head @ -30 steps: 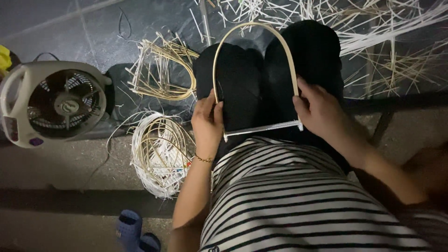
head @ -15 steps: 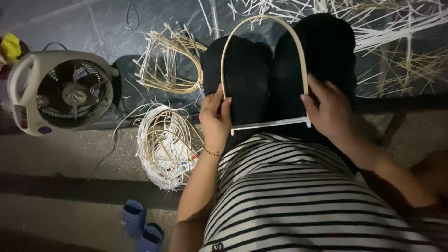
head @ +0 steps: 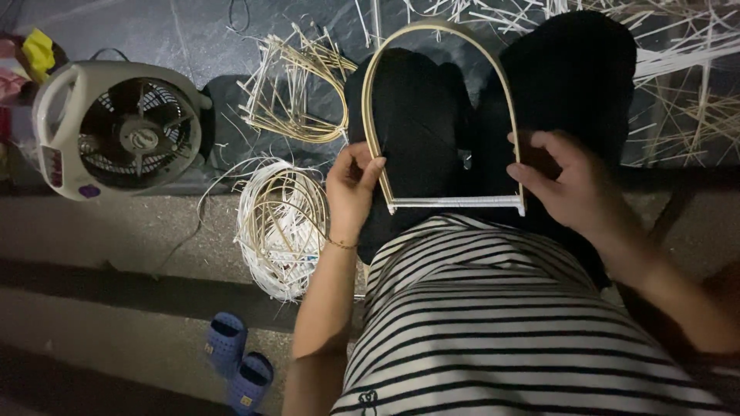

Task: The recorder is assembling and securing bamboo or rattan frame components using white adhesive tape or plastic strips.

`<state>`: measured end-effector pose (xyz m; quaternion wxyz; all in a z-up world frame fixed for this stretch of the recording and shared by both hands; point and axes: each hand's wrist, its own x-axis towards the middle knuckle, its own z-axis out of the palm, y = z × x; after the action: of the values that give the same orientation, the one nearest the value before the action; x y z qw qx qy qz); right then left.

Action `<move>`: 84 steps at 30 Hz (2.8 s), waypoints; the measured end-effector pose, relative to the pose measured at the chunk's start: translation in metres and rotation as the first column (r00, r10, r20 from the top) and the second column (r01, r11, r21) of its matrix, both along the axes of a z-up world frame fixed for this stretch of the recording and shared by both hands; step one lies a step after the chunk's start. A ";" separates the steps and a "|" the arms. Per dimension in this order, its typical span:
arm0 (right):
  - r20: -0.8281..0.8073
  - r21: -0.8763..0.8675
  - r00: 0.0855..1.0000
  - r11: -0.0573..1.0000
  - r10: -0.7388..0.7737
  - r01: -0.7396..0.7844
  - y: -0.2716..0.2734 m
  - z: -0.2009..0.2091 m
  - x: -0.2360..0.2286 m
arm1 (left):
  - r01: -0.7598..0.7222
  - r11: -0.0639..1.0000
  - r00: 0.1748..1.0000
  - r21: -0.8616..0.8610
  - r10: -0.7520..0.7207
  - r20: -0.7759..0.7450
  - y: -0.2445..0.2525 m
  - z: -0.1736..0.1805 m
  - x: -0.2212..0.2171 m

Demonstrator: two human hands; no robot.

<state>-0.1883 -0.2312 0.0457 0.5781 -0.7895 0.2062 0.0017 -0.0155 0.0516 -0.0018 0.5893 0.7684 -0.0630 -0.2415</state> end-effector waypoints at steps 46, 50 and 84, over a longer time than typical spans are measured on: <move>-0.019 -0.195 0.999 0.980 -0.039 0.035 -0.055 -0.022 0.019 | 0.349 0.933 0.937 -0.086 -0.344 0.061 -0.046 0.037 0.064; -0.098 -0.454 0.995 0.890 0.003 -0.047 -0.065 -0.058 0.029 | 0.436 0.887 0.830 0.150 -0.461 0.314 -0.052 -0.022 0.076; 0.513 -0.428 0.825 0.904 0.239 0.004 -0.043 0.035 0.072 | 0.551 0.826 0.684 0.119 -0.529 0.501 -0.069 0.104 0.052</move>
<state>-0.1165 -0.2745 0.0807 0.4321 -0.8707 -0.0244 -0.2338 0.0364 -0.0176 0.1026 0.4686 0.7386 -0.4462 -0.1890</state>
